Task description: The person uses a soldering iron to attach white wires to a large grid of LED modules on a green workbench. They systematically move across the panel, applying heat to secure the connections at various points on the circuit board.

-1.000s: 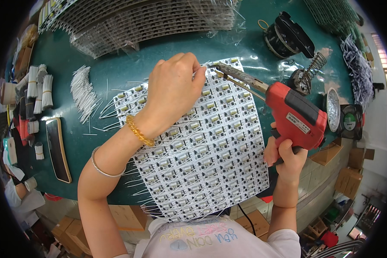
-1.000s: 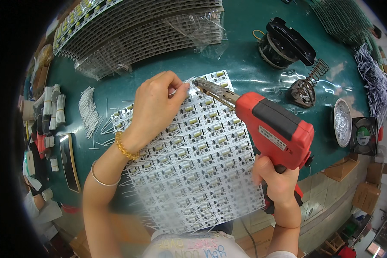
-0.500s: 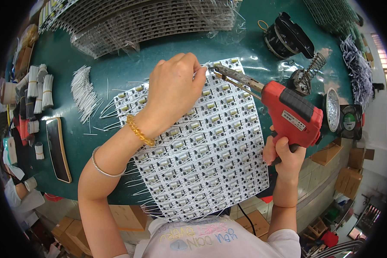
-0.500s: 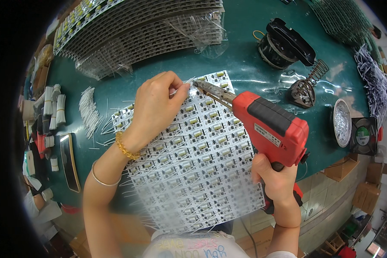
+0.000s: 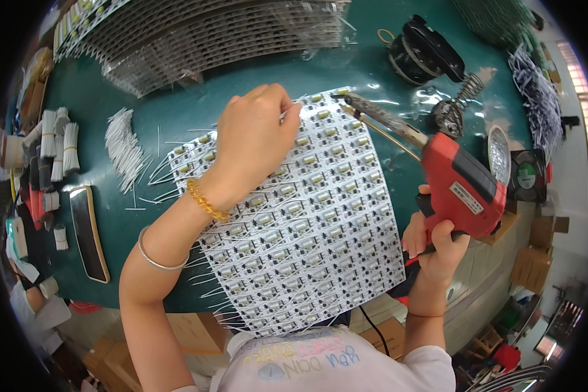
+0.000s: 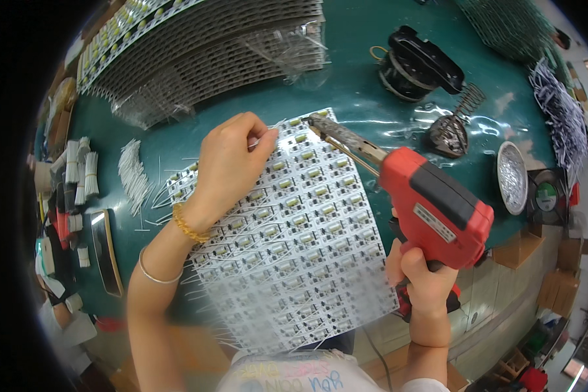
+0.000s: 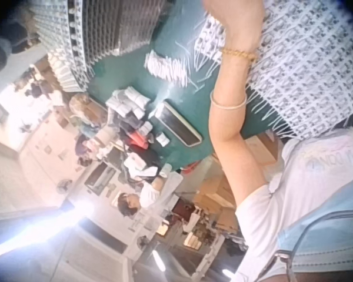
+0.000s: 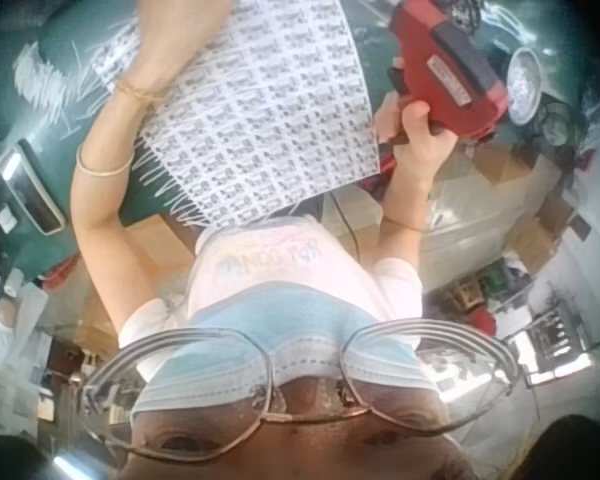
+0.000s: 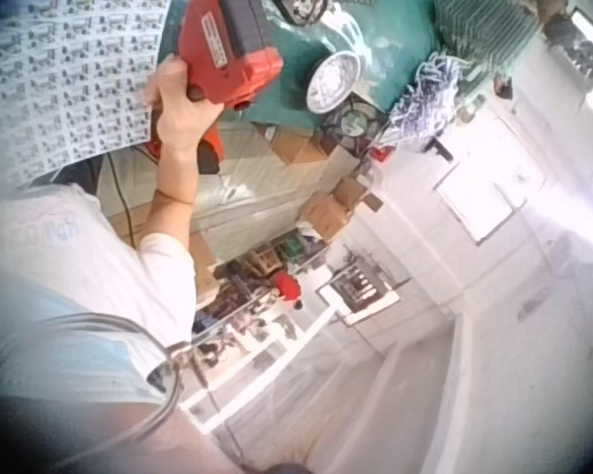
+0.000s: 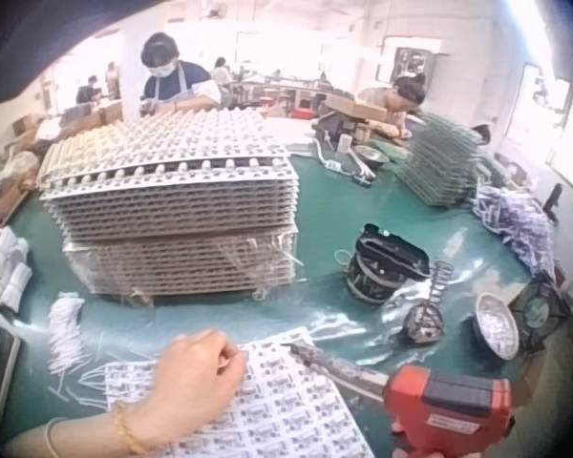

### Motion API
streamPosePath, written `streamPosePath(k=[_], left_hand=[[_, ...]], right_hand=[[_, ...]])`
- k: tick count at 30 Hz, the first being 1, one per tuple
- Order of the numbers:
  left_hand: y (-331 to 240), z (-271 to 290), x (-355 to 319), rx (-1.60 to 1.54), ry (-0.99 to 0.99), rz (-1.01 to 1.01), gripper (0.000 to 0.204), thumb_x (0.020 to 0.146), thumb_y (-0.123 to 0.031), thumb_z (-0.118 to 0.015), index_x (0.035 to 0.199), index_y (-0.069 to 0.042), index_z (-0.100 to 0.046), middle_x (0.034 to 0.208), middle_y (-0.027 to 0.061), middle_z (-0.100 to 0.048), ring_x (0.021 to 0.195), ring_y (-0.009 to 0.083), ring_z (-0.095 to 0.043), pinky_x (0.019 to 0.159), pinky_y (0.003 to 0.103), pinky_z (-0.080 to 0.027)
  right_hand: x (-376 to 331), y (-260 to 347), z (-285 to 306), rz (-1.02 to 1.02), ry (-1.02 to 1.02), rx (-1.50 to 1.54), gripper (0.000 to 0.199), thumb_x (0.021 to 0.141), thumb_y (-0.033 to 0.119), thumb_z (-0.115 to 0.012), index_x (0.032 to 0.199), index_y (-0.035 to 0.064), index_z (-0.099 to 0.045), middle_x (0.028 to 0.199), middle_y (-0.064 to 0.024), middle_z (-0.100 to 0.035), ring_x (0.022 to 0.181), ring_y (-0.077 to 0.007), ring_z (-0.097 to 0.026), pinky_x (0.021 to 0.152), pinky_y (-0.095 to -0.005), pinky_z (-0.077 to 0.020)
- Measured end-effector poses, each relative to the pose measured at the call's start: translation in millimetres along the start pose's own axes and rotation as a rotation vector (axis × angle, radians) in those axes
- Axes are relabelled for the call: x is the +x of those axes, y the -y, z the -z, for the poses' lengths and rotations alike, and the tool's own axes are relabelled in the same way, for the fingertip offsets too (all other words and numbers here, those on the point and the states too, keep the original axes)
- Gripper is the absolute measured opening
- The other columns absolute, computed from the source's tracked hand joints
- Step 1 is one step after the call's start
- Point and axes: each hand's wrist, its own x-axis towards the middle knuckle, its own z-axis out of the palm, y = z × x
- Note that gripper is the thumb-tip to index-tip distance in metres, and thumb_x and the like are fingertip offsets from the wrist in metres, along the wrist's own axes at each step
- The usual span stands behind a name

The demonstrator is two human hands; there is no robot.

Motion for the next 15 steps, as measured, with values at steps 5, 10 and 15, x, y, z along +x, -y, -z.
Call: streamPosePath(k=[5,10,15], left_hand=[[-4.0,-2.9,3.5,-0.017,-0.013,-0.018,0.02,0.083,-0.016,-0.066,0.076,0.001,-0.06,0.066,0.0113,-0.06,0.056,0.0215,-0.055,0.054,0.032,-0.042],[-9.9,8.4,1.5,-0.029,0.027,0.054,0.016,0.085,-0.016,-0.063,0.08,-0.001,-0.062,0.067,0.0128,-0.063,0.058,0.0265,-0.06,0.055,0.034,-0.045],[-8.5,34.8,7.6,-0.142,0.034,-0.014,0.007,0.088,-0.007,-0.06,0.088,-0.001,-0.063,0.066,0.0086,-0.063,0.054,0.0152,-0.057,0.052,0.027,-0.043]], right_hand=[[-31.1,1.3,32.0,0.341,-0.284,-0.192,0.073,0.088,0.048,-0.059,0.123,-0.013,-0.04,0.05,-0.0028,-0.045,0.039,-0.0115,-0.042,0.041,-0.0254,-0.0369],[-64.1,14.0,85.9,0.589,-0.636,-0.273,0.065,0.091,0.039,-0.06,0.127,-0.0095,-0.038,0.051,-0.0014,-0.042,0.041,-0.0109,-0.041,0.045,-0.0258,-0.0393],[-35.2,6.9,121.0,0.154,-0.904,-0.311,0.029,0.093,0.019,-0.058,0.108,-0.0053,-0.059,0.05,0.0008,-0.045,0.039,-0.0083,-0.041,0.038,-0.0235,-0.0326]])
